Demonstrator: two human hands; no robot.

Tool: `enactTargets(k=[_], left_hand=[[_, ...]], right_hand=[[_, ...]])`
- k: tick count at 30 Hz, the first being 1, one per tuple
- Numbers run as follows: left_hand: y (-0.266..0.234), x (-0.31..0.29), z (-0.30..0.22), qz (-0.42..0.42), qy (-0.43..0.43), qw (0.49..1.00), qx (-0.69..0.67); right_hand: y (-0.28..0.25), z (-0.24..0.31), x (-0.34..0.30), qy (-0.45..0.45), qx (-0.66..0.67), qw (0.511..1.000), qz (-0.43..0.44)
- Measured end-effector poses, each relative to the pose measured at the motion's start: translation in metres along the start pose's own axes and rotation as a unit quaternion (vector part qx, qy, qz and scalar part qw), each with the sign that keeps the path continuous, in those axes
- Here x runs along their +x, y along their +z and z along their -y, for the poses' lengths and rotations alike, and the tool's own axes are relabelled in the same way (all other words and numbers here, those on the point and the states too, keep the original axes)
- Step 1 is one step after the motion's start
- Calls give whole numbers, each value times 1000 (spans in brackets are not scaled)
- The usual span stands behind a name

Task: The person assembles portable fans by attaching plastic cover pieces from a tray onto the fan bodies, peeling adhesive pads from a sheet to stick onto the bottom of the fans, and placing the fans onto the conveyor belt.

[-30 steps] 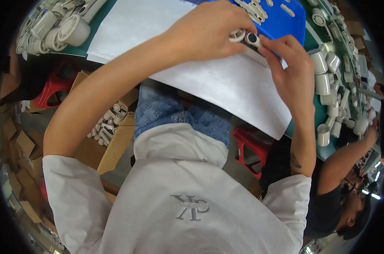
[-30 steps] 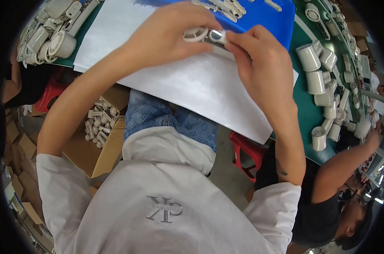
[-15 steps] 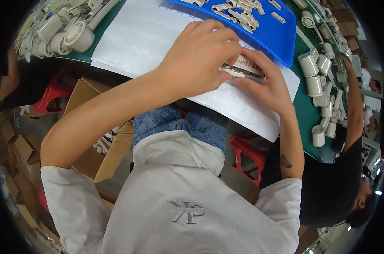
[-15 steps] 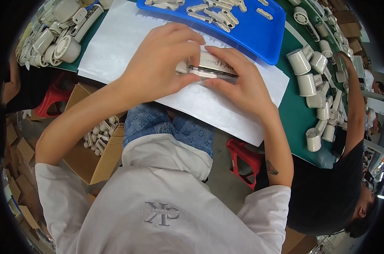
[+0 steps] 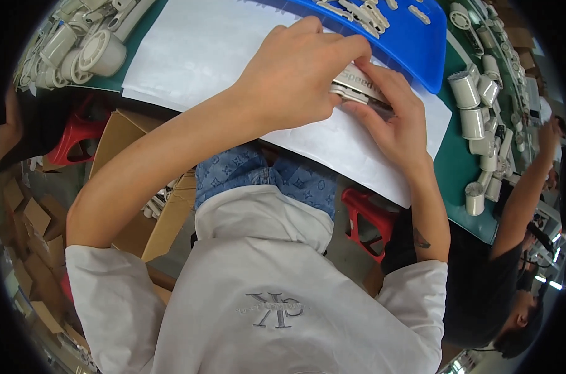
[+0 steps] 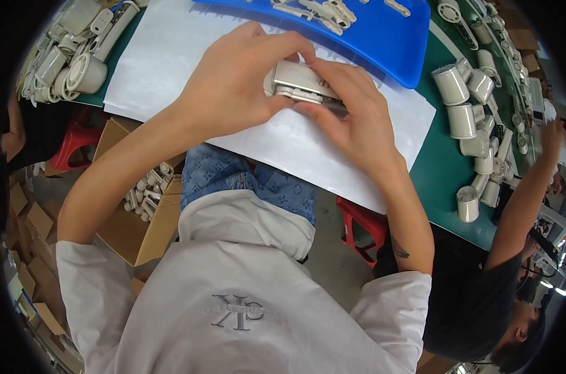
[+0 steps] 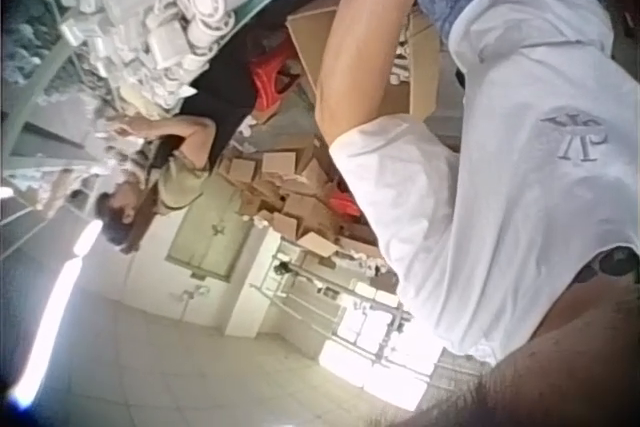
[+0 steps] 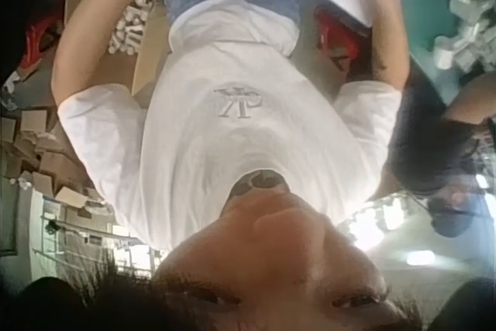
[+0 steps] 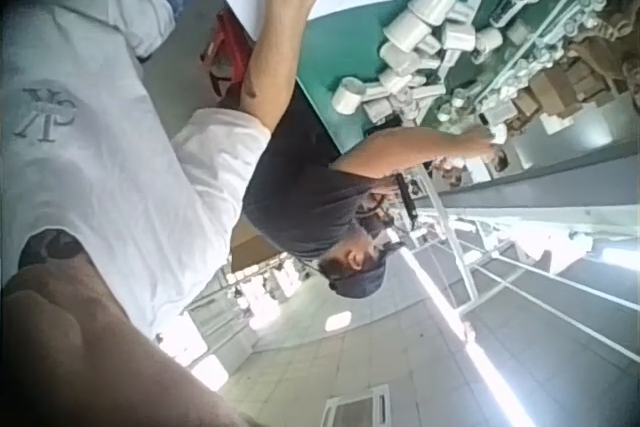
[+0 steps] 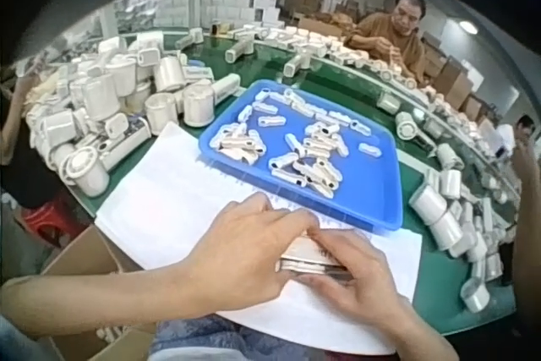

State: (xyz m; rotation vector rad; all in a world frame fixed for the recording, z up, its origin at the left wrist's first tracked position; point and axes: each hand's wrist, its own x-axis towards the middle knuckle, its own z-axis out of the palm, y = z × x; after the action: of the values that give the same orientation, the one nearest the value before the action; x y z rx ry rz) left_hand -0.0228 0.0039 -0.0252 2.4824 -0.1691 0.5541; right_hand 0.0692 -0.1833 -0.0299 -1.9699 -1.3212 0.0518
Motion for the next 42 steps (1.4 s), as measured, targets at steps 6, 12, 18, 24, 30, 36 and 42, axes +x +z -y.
enactTargets(k=[6,12,18,24,30,36,42], left_hand=[[-9,7,-2,-2,-34,999,-17],[-8,10,-5,-50,-2,998,-28],[-9,17,-7,-105,-42,973,-202],[5,71,-57,-266,-39,877,-399],[27,100,-65,-222,48,907,-354],[79,74,-61,223,87,901,-362],[93,64,-46,282,37,875,-392]], right_hand=[[1,3,5,133,137,982,-4],[-2,-2,5,140,151,978,10],[-42,-1,6,54,155,975,-147],[-51,3,-4,87,267,959,-31],[-129,-44,22,109,306,927,-189],[-270,-154,61,309,58,909,-274],[-359,-304,51,440,-138,857,-232]])
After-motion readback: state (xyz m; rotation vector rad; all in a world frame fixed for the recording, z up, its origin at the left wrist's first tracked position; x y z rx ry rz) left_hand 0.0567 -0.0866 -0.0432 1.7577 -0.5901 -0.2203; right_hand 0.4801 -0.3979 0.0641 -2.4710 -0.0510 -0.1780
